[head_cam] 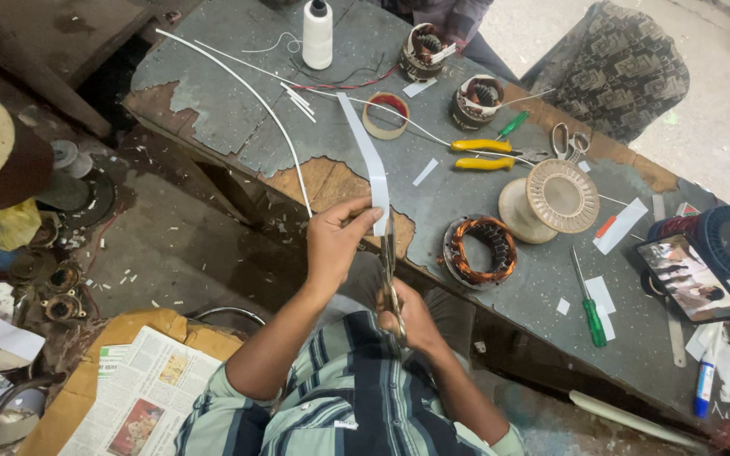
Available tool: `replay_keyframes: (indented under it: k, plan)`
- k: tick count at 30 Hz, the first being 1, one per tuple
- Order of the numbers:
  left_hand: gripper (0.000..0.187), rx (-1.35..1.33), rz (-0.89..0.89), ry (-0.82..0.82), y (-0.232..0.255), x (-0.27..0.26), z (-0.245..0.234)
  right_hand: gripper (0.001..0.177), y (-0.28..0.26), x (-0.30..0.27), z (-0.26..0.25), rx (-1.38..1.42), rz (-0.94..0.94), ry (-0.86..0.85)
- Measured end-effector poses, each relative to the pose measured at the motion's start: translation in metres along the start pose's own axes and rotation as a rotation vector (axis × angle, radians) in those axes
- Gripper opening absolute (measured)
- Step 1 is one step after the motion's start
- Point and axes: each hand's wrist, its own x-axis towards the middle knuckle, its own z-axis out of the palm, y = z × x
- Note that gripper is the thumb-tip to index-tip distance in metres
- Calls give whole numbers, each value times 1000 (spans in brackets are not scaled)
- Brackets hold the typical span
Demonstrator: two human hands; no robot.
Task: The person winds copper wire around a circular stator core, periodically inserting white insulating strips between layers. They use scissors to cut the strips to length and tuck them into the winding slots. The work continues on the same stator throughout the clip.
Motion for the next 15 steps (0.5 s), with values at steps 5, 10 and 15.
replay_keyframes:
  k: [5, 10, 15]
  plan:
    - [24, -26, 46, 15, -5, -1, 3, 73, 0, -3, 2, 63, -48, 12]
    - [25, 0, 35, 3, -8, 2, 3, 47, 8, -3, 2, 124, -49, 32]
    - [28, -5, 26, 6, -7, 0, 3, 43, 11, -6, 3, 190, -29, 46]
